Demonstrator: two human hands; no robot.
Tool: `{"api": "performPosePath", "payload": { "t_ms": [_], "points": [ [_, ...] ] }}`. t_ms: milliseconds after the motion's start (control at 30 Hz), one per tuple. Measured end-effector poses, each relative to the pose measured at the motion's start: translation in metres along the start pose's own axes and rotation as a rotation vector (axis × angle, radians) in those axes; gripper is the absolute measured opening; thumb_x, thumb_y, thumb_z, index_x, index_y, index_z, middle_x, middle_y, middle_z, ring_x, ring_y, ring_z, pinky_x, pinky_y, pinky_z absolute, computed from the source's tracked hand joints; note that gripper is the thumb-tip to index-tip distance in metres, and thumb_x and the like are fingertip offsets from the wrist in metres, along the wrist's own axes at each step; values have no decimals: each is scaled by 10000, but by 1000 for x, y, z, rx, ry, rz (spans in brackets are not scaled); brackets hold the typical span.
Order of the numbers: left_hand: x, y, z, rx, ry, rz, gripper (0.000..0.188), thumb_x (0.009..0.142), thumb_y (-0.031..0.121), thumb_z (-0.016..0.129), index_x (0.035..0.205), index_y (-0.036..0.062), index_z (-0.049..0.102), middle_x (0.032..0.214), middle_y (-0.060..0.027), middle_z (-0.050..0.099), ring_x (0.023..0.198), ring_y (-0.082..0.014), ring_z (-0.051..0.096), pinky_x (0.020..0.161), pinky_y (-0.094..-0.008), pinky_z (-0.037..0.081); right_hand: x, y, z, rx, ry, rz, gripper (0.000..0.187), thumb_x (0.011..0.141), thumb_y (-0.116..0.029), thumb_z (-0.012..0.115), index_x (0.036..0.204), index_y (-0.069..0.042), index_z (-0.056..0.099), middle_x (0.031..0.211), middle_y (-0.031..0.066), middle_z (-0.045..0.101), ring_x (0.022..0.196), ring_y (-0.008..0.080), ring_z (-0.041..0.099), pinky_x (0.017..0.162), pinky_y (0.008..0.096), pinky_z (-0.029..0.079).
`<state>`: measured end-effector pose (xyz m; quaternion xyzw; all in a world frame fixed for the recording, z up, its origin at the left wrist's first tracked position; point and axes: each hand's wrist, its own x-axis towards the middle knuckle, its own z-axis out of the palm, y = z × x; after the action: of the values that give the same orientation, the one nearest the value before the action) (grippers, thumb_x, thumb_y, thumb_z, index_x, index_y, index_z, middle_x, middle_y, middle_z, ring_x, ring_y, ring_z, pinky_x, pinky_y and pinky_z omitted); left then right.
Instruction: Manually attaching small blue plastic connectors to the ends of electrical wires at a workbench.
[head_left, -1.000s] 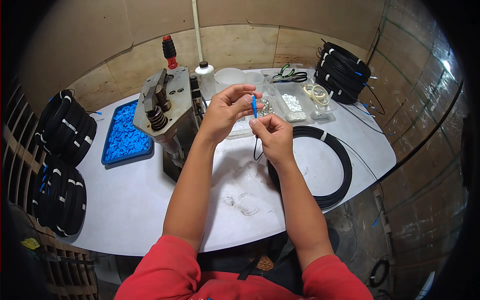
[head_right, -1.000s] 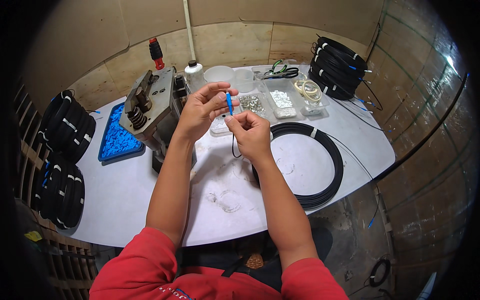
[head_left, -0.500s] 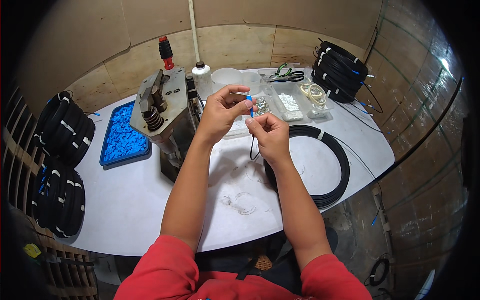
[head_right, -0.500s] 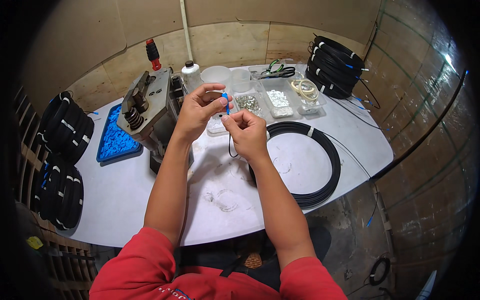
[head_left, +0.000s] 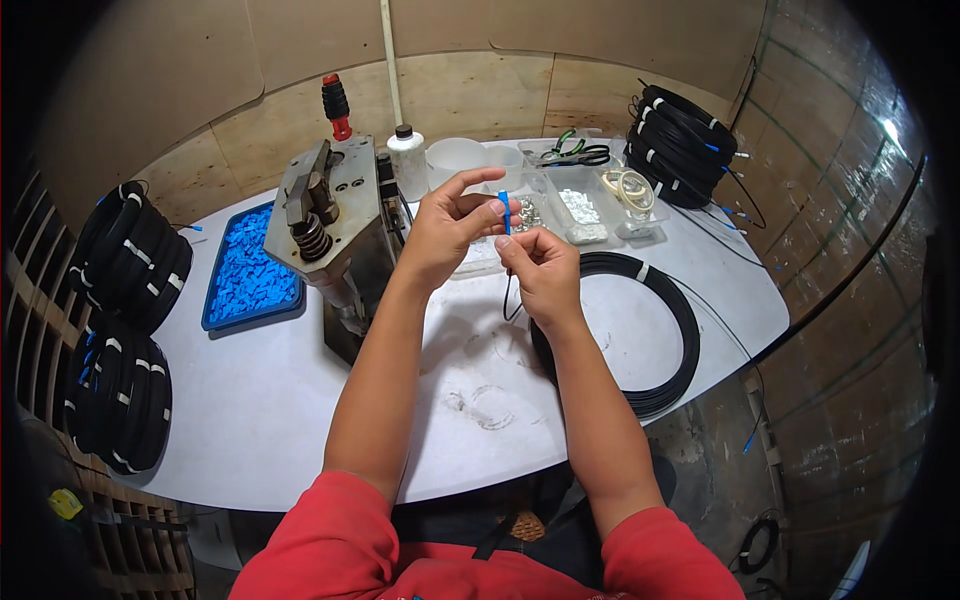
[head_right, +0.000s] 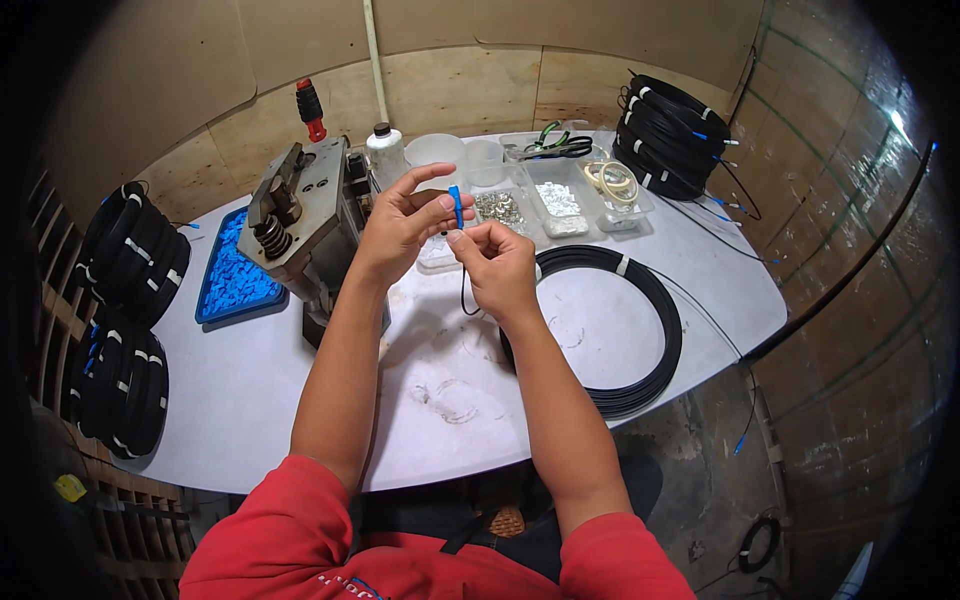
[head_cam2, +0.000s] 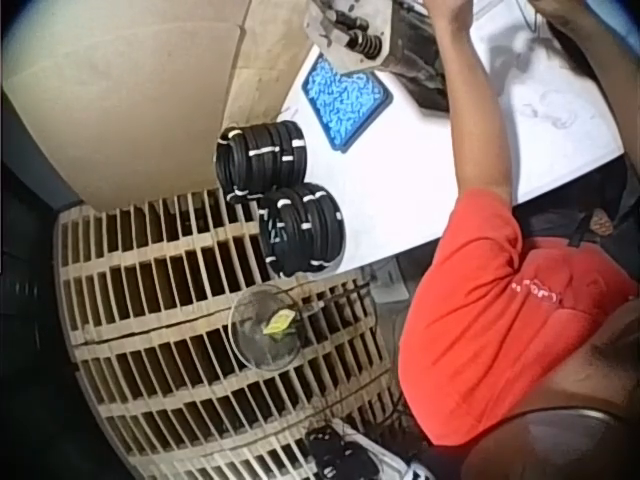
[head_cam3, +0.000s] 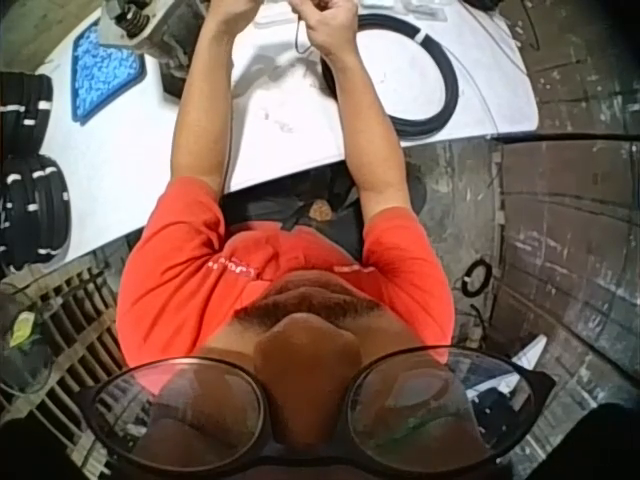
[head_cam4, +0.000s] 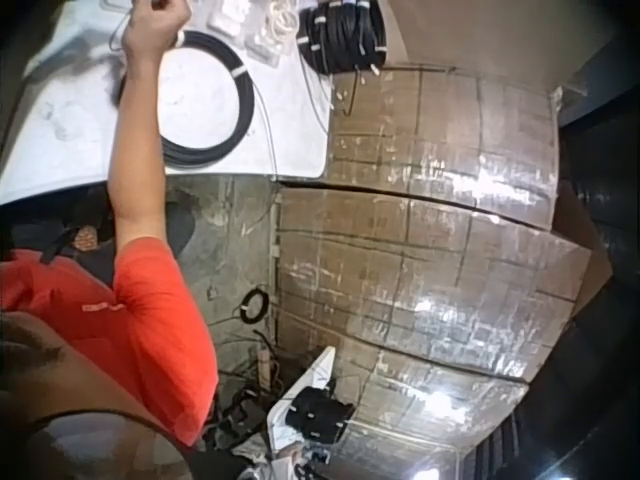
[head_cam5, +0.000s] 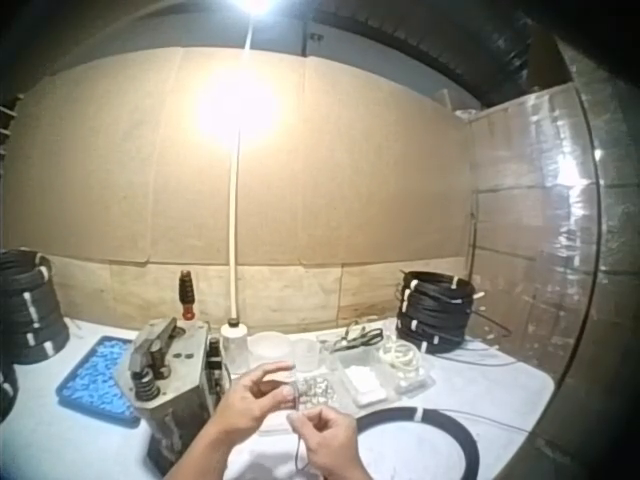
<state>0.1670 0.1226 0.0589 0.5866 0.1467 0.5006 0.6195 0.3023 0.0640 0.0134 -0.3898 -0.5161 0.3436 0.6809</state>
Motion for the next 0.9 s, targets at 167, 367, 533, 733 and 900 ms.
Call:
{"api": "performPosePath", "payload": {
  "t_ms": [167,367,533,733,900],
  "points": [
    [0,-2,0,-56,20,-8,433,878,66,656,1277,13,497,998,-152,676,947,-213,661,840,-338,541,1,3,-1,24,-31,10,129,871,-113,689,810,-7,650,707,-7,626,621,30,497,572,200,405],
    [2,-6,-6,-25,-38,-47,431,874,64,661,1269,17,497,983,-136,682,938,-192,663,822,-310,536,1,1,-1,44,-26,23,128,876,-116,688,814,-10,649,707,-11,622,619,32,493,570,196,400],
    [3,-6,-8,-29,-11,-15,426,862,77,681,1250,25,514,989,-130,690,935,-182,662,798,-314,536,0,-1,0,27,-34,25,128,877,-117,689,817,-11,649,701,-14,616,615,31,489,565,197,395],
    [2,-6,-11,-27,-53,-58,410,862,93,686,1235,35,529,1016,-134,690,927,-181,663,802,-316,527,0,-2,1,39,-39,34,152,875,-145,695,804,-22,640,691,-9,601,617,42,498,579,204,403],
    [3,-5,-9,-23,-20,-59,409,855,107,701,1223,37,538,1012,-125,692,920,-161,657,795,-303,522,0,-1,0,28,-41,50,177,872,-170,702,787,-32,629,687,-2,592,620,55,510,597,213,417]
  ]
}}
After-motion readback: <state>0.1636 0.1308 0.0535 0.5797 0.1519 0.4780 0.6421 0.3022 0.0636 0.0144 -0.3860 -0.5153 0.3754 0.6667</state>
